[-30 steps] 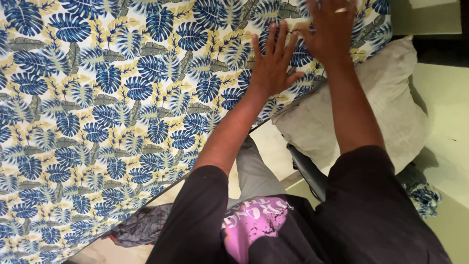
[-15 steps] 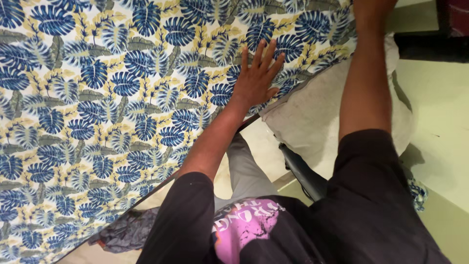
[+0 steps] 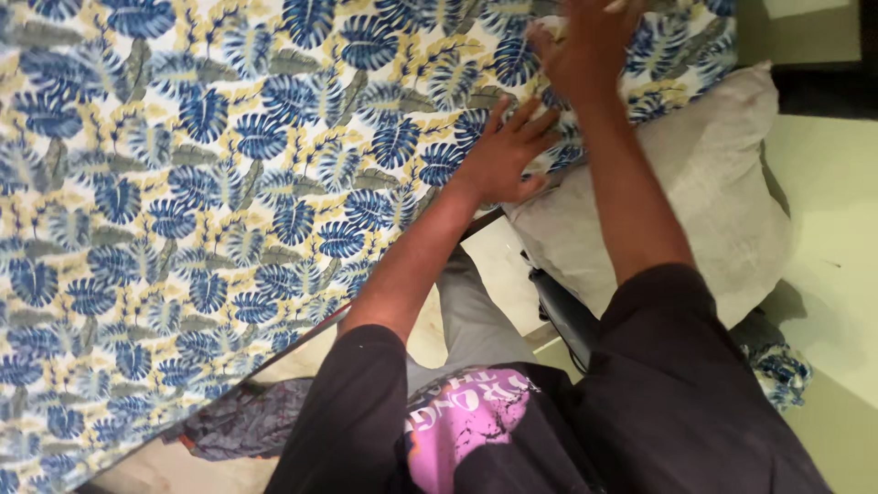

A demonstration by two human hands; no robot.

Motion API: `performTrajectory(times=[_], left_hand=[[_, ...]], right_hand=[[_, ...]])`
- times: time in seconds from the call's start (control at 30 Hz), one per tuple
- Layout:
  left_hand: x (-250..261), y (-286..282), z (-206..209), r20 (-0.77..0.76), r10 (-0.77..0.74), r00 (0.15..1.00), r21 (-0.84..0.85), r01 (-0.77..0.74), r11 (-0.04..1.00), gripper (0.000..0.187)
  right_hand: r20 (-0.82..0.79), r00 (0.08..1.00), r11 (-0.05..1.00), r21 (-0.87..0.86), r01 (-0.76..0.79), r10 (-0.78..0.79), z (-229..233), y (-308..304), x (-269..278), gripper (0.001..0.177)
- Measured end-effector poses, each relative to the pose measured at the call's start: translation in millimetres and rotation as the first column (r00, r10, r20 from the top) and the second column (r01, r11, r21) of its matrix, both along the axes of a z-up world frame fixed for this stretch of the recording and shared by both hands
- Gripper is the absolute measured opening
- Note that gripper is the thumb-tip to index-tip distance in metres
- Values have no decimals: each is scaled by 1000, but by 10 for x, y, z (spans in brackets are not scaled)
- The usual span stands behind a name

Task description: The person spreads a patterned sheet over a mattress, smooths it with their hands, and tucks the edges and corners into the bed frame.

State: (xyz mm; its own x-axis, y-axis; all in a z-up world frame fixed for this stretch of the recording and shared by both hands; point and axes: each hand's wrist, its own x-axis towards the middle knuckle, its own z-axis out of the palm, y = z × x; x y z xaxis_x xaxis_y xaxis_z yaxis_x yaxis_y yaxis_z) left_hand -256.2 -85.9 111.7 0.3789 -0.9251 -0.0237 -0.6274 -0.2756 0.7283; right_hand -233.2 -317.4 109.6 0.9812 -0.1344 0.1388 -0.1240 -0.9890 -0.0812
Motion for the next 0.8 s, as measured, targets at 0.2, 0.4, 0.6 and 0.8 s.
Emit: performTrajectory(times=[0.2, 0.4, 0.6, 0.8], left_hand=[[84, 429, -197, 178, 303, 936, -92, -291, 952, 69], [120, 648, -332, 240, 502, 831, 86, -533, 842, 68], [244, 1472, -563, 378, 746, 548, 46, -816, 576, 63], [-79, 1847, -582, 445, 665, 600, 3, -744, 668, 67]], right_hand=[[-147, 988, 998, 39, -42, 48, 145, 440, -108, 76], [-135, 981, 989, 14, 145, -142, -64, 944, -75, 71], [-145, 964, 966, 166, -199, 224, -411, 2188, -270, 63], [-143, 970, 976, 121, -179, 196, -428, 2377, -497, 65]])
